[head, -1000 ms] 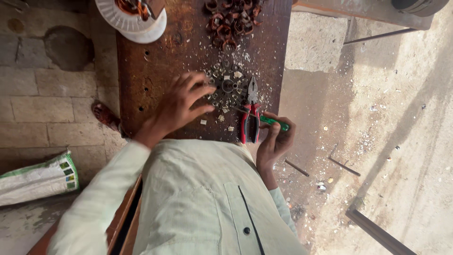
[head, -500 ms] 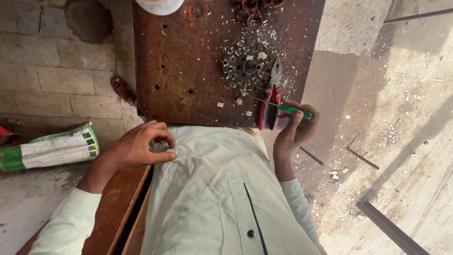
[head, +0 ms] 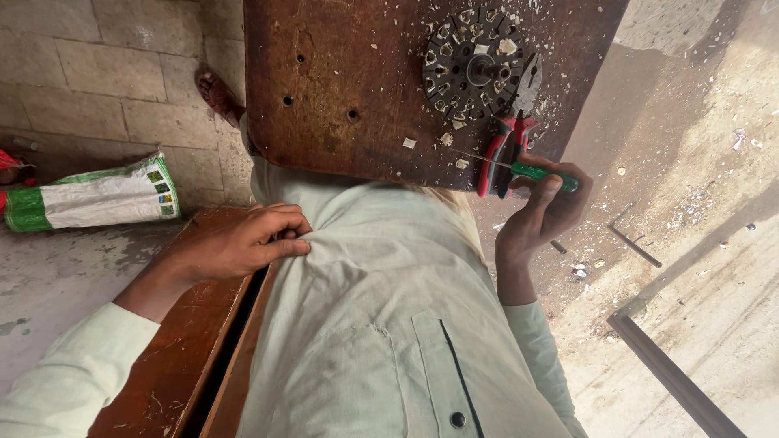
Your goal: The person uses pliers to remove copper windings from a circular metal component on a workbench. They then use a screwdriver to pry out small metal pieces from the component's slots.
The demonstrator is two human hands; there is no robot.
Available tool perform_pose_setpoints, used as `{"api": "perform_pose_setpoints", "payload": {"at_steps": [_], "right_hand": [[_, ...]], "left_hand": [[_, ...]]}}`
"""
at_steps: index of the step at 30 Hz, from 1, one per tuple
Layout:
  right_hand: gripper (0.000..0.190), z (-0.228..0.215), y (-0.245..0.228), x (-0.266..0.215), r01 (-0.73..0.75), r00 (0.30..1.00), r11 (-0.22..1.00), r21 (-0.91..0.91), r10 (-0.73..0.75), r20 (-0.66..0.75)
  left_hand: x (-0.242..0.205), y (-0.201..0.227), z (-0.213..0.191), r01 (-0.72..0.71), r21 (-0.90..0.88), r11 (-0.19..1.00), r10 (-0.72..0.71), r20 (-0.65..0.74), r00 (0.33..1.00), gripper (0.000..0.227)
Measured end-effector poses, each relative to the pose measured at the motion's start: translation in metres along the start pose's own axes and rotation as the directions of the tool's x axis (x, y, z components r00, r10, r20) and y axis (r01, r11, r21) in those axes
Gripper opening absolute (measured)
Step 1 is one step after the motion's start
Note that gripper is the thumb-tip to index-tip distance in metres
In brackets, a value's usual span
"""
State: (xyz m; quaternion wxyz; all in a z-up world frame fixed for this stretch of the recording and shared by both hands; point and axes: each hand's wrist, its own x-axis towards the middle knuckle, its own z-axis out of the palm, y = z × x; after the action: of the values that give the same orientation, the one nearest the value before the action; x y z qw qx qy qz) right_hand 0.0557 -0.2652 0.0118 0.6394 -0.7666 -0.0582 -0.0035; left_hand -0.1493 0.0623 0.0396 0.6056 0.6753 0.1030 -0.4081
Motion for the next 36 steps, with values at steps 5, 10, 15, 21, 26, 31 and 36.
{"api": "perform_pose_setpoints", "payload": {"at_steps": [5, 10, 15, 21, 26, 31, 36], "right_hand": [[0.037, 0.004, -0.005, 0.009, 0.031, 0.997, 0.999, 0.011, -0.031, 0.065], [0.035, 0.006, -0.005, 0.014, 0.047, 0.997, 0.999, 0.016, -0.047, 0.054], [0.033, 0.007, -0.006, 0.01, 0.035, 0.999, 0.999, 0.022, -0.035, 0.031], [0.033, 0.006, -0.009, 0.007, 0.009, 1.0, 0.996, 0.094, -0.008, -0.008], [0.032, 0.006, -0.009, 0.012, 0.011, 1.0, 0.994, 0.109, -0.01, -0.009], [0.033, 0.005, -0.008, 0.009, -0.006, 1.0, 0.995, 0.101, 0.007, -0.015], [0.033, 0.01, -0.011, 0.01, -0.006, 1.0, 0.998, 0.065, 0.006, -0.014]], "left_hand": [[-0.012, -0.006, -0.001, 0.107, -0.084, 0.991, -0.099, 0.097, 0.99, 0.056], [-0.006, 0.008, 0.0, 0.107, 0.285, 0.952, -0.091, -0.07, 0.993, 0.054], [0.012, 0.0, 0.02, 0.206, 0.224, 0.953, -0.189, -0.094, 0.977, 0.054], [0.019, -0.026, 0.022, 0.009, -0.098, 0.995, -0.02, -0.103, 0.994, 0.05], [0.022, -0.023, 0.007, 0.148, -0.07, 0.987, -0.156, -0.124, 0.98, 0.049], [0.028, -0.008, 0.003, 0.127, 0.188, 0.974, -0.086, -0.208, 0.974, 0.055], [0.028, -0.009, 0.002, 0.163, 0.054, 0.985, -0.158, -0.092, 0.983, 0.05]]}}
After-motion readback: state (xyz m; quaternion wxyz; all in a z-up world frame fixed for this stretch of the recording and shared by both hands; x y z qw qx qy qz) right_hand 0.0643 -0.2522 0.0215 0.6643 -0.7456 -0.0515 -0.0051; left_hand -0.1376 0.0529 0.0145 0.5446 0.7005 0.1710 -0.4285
